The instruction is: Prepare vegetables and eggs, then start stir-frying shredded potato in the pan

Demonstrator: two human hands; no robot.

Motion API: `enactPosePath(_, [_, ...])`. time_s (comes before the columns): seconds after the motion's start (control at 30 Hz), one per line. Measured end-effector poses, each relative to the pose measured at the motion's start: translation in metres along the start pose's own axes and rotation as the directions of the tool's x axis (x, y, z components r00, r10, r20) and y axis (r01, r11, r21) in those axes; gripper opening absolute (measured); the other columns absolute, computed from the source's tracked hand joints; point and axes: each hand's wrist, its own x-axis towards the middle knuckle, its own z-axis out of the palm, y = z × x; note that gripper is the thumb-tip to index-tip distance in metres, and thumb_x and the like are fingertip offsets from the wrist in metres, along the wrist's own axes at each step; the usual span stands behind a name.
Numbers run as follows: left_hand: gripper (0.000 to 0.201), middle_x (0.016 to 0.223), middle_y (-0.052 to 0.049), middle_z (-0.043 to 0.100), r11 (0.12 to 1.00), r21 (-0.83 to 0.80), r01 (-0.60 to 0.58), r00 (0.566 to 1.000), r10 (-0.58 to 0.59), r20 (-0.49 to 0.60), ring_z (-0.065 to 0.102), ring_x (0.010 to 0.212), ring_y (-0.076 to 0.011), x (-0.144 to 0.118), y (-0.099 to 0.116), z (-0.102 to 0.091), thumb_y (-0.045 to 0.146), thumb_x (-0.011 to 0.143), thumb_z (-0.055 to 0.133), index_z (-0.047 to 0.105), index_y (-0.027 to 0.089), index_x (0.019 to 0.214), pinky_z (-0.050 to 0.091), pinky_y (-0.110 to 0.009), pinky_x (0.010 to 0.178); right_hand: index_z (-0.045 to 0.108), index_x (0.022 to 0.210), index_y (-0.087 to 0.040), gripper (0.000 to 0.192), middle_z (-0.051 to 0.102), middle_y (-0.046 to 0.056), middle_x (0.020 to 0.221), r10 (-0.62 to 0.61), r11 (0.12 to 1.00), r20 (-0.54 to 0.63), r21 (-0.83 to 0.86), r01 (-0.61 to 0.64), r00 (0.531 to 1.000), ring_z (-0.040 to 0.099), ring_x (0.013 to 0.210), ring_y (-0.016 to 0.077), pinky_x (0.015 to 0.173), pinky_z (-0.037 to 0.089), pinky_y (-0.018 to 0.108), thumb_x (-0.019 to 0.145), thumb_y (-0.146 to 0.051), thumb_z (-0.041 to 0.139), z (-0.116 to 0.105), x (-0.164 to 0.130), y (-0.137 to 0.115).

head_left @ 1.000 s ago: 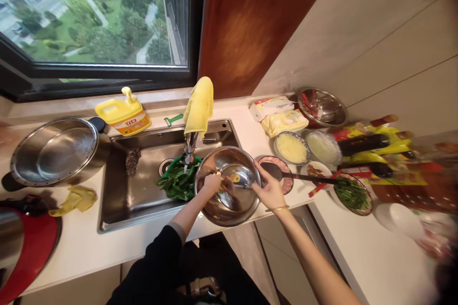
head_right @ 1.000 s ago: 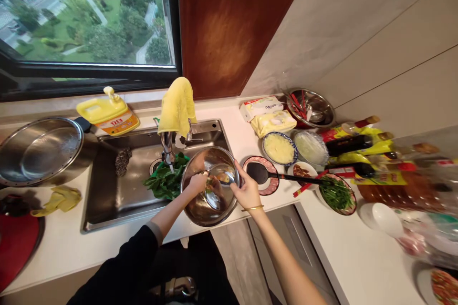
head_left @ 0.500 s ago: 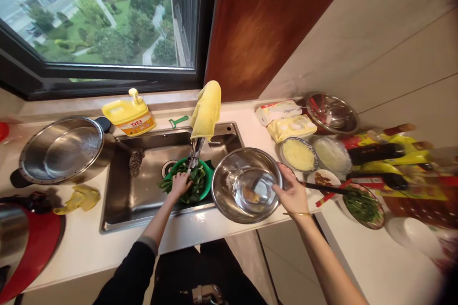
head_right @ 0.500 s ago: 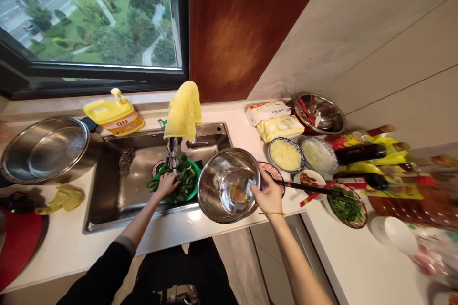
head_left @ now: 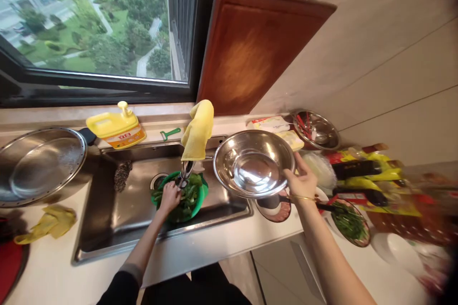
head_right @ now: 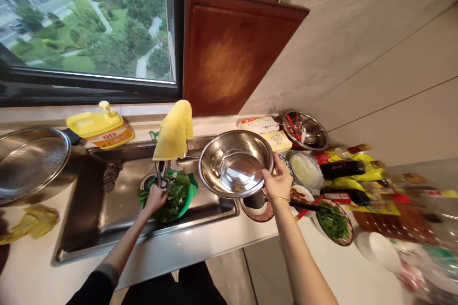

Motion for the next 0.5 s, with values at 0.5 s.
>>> enactPosePath(0.5, [0.105, 0.150, -0.019, 0.015, 0.985, 0.123, 0.121, 0.984, -0.135, 0.119, 0.008, 0.137, -0.0404, -0.022, 0.011, 0.048, 0.050, 0.052, 0.076, 0.029, 0.023, 0.141, 0.011, -0.054, 0.107, 0.040, 0.138, -0.028, 0.068, 0.033, 0.007, 0.143, -0.258, 0.337, 0.833, -0.398, 0.853, 0.490, 0.064, 0.049, 0.0154, 0.051, 0.058, 0.034, 0.075, -0.003, 0.037, 0.045, -0.045, -0.074])
